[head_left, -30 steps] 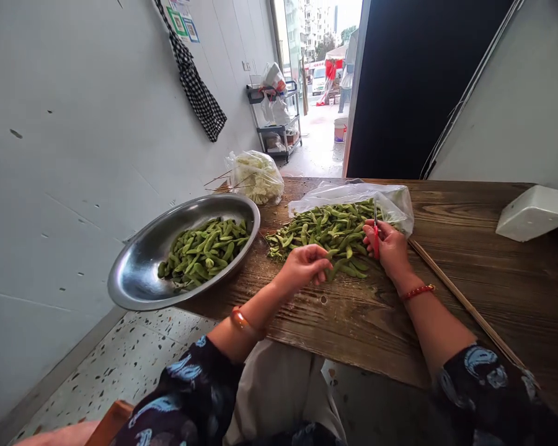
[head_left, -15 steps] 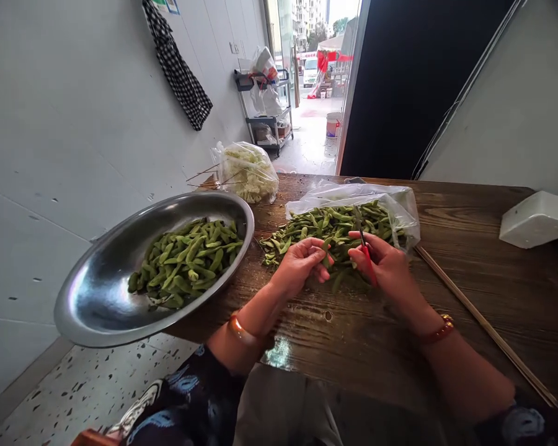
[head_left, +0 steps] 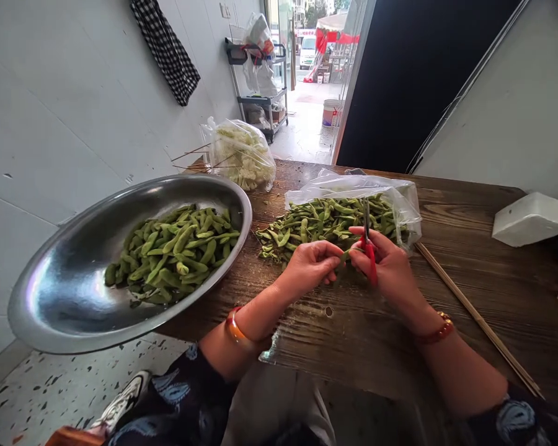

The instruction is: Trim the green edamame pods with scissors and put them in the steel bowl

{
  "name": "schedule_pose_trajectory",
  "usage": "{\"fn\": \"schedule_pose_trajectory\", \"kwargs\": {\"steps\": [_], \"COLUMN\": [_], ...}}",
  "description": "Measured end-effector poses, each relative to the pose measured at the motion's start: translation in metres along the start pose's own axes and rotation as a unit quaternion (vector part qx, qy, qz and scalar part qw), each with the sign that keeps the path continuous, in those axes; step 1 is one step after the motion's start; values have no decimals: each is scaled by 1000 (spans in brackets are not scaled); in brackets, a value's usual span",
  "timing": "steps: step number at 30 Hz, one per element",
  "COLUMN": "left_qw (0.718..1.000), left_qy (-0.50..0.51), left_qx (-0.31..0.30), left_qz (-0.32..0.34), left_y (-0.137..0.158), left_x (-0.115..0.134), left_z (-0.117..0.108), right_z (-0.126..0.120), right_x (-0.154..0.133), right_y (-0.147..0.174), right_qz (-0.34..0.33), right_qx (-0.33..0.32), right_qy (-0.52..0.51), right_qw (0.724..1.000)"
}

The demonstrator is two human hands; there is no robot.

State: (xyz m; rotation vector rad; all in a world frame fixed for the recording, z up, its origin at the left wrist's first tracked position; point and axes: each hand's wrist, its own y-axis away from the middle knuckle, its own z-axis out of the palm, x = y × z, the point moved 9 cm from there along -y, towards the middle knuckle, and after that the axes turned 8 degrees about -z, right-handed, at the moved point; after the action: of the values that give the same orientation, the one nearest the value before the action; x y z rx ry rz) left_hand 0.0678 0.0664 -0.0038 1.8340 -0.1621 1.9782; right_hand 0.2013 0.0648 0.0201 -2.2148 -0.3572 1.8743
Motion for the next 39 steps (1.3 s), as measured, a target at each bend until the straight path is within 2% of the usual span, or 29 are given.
{"fn": "schedule_pose_trajectory", "kwargs": {"steps": [6,13,18,23,28,33,39], "left_qw": [996,999,991,984,990,997,997], "left_qy": [26,46,128,163,119,28,-9], "left_qx": [-70,-19,44,60,43,29,33], "left_qz": [-44,-12,19,42,59,65,64], "left_y": [0,-2,-4,-3,-1,2,6], "left_x": [-6,-4,2,8,11,15,18], "left_z": [8,-1,-22,-30,-24,-14,-11], "right_z": [-3,-10,-9,3,15,18,20], "right_x": [7,-3,-5,-3,-6,-10,-9], "right_y": [0,0,-2,1,7,9,10], "right_qz": [6,-25,-60,-86,-135,-168,-181], "right_qx": [37,46,-19,-95,-137,-141,-139], "right_qy": [-47,59,127,217,256,266,272], "right_qw": [998,997,990,968,947,939,935]}}
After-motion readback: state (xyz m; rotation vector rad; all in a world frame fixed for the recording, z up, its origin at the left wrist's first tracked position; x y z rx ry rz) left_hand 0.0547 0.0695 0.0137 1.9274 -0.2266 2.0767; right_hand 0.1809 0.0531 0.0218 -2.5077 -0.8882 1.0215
